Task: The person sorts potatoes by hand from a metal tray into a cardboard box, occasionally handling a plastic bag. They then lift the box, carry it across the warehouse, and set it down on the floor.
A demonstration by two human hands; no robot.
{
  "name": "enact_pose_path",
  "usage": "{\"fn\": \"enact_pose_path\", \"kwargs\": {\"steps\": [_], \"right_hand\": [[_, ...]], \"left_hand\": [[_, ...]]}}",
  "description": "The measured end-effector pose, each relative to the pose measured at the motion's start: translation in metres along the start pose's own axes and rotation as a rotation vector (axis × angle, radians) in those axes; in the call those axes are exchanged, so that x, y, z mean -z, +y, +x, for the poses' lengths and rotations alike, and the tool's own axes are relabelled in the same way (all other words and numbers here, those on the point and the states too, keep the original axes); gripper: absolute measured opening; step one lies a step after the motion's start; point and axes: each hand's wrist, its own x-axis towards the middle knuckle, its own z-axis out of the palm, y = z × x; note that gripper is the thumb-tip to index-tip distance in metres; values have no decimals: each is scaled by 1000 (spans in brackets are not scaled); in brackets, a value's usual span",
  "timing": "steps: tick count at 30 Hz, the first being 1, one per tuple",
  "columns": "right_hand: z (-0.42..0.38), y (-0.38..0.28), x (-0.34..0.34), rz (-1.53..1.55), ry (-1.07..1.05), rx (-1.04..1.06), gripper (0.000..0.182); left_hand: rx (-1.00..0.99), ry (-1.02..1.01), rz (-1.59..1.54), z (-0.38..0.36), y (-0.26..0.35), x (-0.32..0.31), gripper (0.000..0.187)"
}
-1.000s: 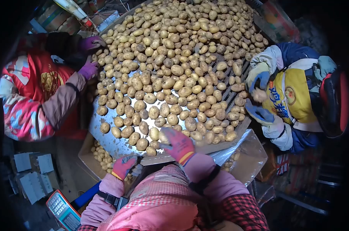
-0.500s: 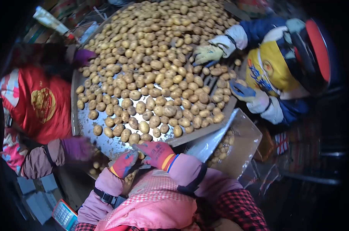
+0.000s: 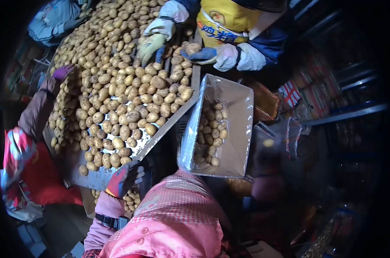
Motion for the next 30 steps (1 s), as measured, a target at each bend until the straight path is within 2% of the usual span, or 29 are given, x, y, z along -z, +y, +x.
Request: {"fn": "enact_pose_path", "kwargs": {"steps": [3,8,13,15,16,17,18,19,20,21,23,25,29,30], "right_hand": [[-1,-37,92,117,165,107,25],[3,-34,181,-318,259,268,28],[35,-21,209,-621,390,218,33],[53,-12,211,-848,383,149,36],[62,-8,210,-1066,354,107,37],[73,-4,209,-1409,284,87,39],[81,0,202,-1809,140,138,41],[89,5,195,-1979,39,249,43],[91,16,177,-1925,-6,346,46],[101,32,166,-1341,228,424,55],[61,40,22,-1330,23,252,73],[75,88,-22,-1508,-149,648,72],[54,125,-167,-1609,-656,913,79],[48,132,-194,-1634,-756,800,81]], "left_hand": [[-3,25,-8,-2,-7,11,66],[-23,116,-15,-20,-4,10,69],[-61,181,-39,-35,-10,20,66],[-79,200,-53,-38,-15,27,66],[-84,221,-65,-40,-15,26,65],[-89,226,-69,-42,-16,28,65],[-96,230,-84,-43,-19,30,65],[-108,235,-103,-43,-21,30,65],[-122,245,-118,-46,-21,29,65],[-136,262,-106,-50,-20,25,66],[-167,289,-96,-54,-20,25,66],[-149,344,-167,-53,-24,31,66],[-157,323,-249,-51,-38,52,55],[-158,334,-275,-50,-37,52,48]]}}
